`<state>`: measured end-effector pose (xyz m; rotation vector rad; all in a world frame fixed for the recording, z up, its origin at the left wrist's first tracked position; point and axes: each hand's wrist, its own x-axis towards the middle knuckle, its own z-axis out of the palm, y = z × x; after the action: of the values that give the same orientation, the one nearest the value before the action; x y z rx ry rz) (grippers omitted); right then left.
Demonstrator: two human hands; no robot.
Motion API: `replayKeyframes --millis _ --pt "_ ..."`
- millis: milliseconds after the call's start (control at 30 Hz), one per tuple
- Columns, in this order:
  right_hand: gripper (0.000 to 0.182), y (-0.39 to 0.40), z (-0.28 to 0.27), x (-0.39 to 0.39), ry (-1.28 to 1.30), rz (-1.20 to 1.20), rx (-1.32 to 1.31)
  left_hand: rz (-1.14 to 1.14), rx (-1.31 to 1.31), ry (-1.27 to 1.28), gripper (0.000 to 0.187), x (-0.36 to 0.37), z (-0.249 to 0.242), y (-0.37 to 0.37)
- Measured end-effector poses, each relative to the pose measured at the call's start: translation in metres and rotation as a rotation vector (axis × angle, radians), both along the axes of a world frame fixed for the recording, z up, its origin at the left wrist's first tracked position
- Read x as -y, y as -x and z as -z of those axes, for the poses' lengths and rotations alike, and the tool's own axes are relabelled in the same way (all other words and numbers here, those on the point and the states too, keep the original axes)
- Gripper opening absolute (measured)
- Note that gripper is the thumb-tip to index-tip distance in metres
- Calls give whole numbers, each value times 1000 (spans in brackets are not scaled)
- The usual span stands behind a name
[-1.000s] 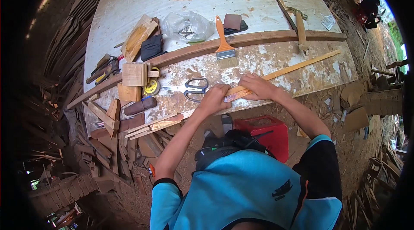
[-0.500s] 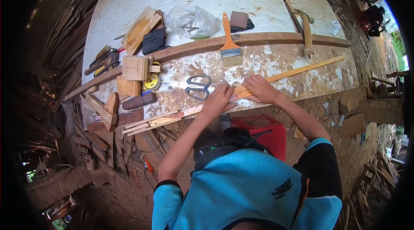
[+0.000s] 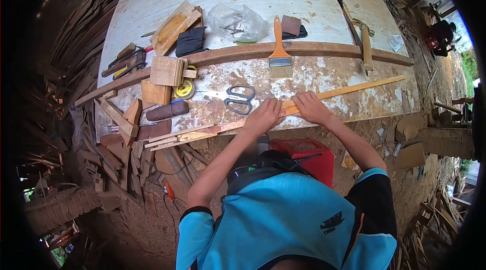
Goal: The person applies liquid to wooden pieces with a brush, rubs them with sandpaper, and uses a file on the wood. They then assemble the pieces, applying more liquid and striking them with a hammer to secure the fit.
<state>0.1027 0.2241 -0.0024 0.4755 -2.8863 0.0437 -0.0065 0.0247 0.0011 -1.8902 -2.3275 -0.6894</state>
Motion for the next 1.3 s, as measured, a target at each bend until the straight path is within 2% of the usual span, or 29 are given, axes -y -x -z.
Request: replayKeyframes --millis 200,667,767,867,900,967,1033,1067,1100,1133,1200,1233,1267,1300 --pt "56 -2 0 1 -46 11 -24 -3 -15 -38 47 0 0 -1" --pt "54 -6 -1 2 -96 9 -40 11 30 48 41 1 -4 -1" --pt "46 -1 -20 5 106 9 116 19 59 82 40 1 -2 -2" --pt "36 22 -47 16 806 151 322 6 72 83 42 4 5 -3" --pt "30 40 -53 22 895 147 318 3 85 80 43 4 4 -3" --pt "31 77 -46 47 891 229 245 -7 60 -12 42 1 11 -4" --pt "32 113 0 60 702 297 421 14 68 84 40 3 18 -7" --pt "32 121 -4 74 674 287 449 20 63 131 39 4 21 -4" --pt "33 126 -9 89 645 272 474 -15 211 122 35 3 22 -5" --pt "34 129 -11 98 617 255 506 -2 168 133 35 1 25 -3" --pt "30 139 -10 93 720 165 545 20 98 164 36 3 28 -6" --pt "29 147 -14 89 771 117 562 8 -46 -13 37 4 21 -5" --pt "34 153 -21 81 754 75 566 -18 -32 3 37 5 16 -4" --pt "37 161 -22 76 681 -18 444 -37 -16 18 38 5 12 -5"
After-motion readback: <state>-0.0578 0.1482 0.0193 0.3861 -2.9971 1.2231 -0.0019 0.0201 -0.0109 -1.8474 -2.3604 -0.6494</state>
